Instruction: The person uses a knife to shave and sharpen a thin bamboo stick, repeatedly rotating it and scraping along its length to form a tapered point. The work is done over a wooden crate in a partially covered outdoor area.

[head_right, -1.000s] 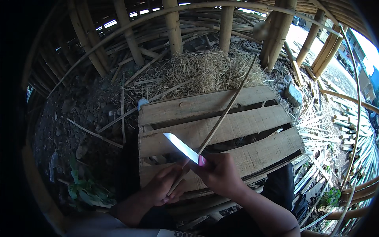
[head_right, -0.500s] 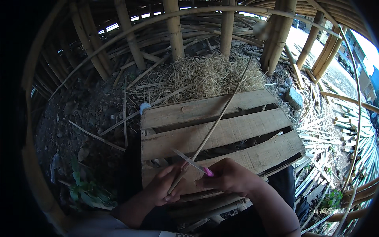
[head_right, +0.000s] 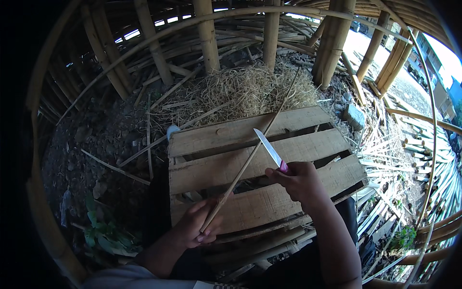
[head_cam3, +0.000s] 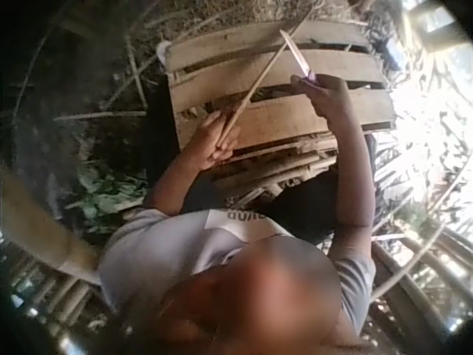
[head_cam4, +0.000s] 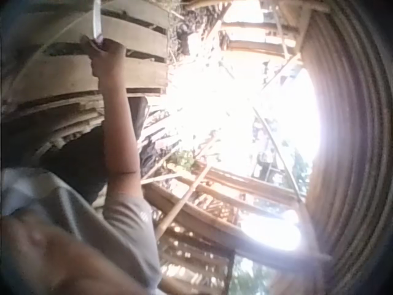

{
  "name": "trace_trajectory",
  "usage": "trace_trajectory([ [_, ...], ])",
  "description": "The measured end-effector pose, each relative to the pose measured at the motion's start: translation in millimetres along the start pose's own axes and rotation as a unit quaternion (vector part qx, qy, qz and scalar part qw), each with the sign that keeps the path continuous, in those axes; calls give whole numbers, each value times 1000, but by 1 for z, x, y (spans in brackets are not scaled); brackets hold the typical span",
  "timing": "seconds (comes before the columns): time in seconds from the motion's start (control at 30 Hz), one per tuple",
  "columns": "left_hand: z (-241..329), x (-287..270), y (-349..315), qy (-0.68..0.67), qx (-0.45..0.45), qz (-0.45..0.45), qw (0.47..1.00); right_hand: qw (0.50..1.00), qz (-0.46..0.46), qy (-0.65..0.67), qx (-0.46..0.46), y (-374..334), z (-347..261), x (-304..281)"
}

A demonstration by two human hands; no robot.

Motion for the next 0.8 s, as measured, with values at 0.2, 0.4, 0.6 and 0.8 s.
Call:
trace_trajectory([
  [0.2,-4,14,-1,-5,1,-61,998,997,-35,-69,-4,-4,13,32],
  [0.4,-5,26,-9,174,63,-86,979,990,-92,-13,-110,-18,4,79],
  [0.6,-5,25,-8,175,88,-61,979,976,-92,-52,-190,-12,-6,72],
  [0.8,-5,26,-9,117,95,-101,983,965,-22,75,-250,-12,-22,40],
])
Point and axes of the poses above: each hand's wrist, its own y-axis towards the middle knuckle, its own x-axis out of the palm, z = x × y, the point moved 9 cm from there along y, towards the middle knuckle, and after that the axes turned 7 degrees about z, right-handed, at the moved point
